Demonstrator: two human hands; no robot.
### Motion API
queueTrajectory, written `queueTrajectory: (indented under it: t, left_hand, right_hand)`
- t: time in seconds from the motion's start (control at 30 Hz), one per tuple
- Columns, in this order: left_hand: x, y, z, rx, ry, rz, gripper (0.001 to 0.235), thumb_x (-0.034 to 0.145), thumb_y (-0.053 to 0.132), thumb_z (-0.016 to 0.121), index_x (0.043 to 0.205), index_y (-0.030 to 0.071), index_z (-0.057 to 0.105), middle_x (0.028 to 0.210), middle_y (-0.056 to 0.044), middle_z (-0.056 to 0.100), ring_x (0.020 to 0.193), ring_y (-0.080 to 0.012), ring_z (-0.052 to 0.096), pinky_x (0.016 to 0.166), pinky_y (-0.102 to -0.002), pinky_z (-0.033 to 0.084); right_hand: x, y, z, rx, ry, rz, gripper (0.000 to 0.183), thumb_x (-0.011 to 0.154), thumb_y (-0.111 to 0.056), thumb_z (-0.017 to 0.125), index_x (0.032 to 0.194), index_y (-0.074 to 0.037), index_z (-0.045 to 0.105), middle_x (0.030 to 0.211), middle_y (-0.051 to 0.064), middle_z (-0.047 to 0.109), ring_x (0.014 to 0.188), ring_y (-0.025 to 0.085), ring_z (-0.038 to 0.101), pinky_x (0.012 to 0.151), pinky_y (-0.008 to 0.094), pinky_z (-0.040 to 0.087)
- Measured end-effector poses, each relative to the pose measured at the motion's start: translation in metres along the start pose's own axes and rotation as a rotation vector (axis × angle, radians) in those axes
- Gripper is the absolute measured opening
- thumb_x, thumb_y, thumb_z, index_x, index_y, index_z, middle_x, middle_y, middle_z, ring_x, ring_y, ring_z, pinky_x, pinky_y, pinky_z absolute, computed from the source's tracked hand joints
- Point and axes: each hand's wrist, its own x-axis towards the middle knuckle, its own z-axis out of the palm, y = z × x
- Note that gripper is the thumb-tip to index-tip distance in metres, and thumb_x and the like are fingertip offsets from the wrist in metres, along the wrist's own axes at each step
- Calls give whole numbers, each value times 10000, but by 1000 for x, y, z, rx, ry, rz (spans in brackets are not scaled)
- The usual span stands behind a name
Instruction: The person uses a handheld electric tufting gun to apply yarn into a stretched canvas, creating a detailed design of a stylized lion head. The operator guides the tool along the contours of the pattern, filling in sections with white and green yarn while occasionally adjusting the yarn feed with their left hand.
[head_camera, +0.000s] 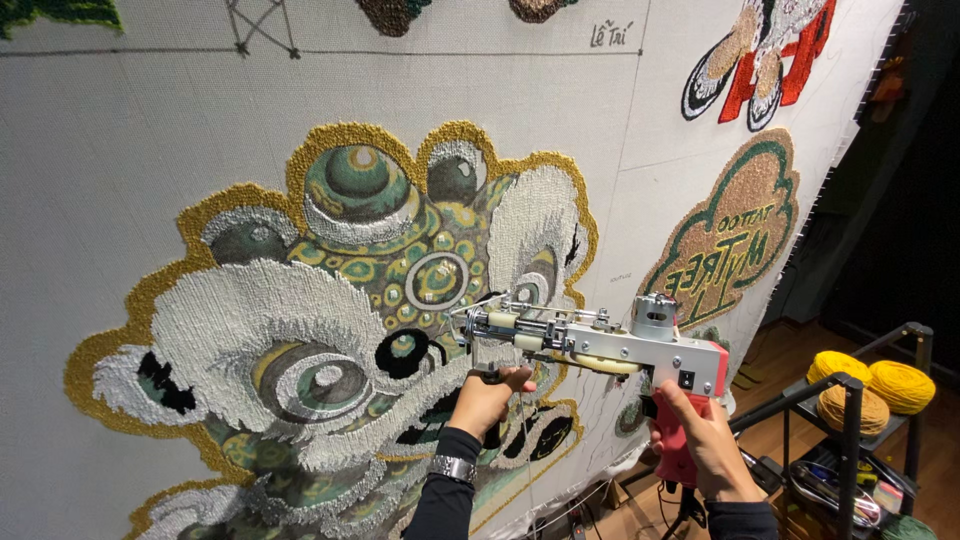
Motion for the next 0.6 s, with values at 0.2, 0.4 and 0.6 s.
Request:
queueTrajectory:
  t: [0.2,0.4,0.6]
  left_hand:
    - [-1,-1,1,-16,-32,-7,174,902,206,732,986,97,838,854,12,802,490,-41,463,447,-240,354]
    - [26,-37,4,-44,-70,221,167,924,76,694,991,41,844,922,-72,825,683,-24,664,618,-216,510]
    - [21,-14,-5,-92,-100,81,234,916,87,593,1016,45,800,940,-58,831,468,-36,492,421,-234,382]
  right_hand:
    - [2,9,-4,28,87,82,526,842,-511,699,1086,-51,622,827,48,631,570,173,609,475,344,526]
    - [3,9,-12,71,28,48,585,851,-569,701,1085,-42,605,827,68,625,585,164,624,484,336,523]
    - [-10,-18,-12,168,-113,253,904,774,-892,366,1170,-119,613,790,125,659,606,205,658,492,423,569]
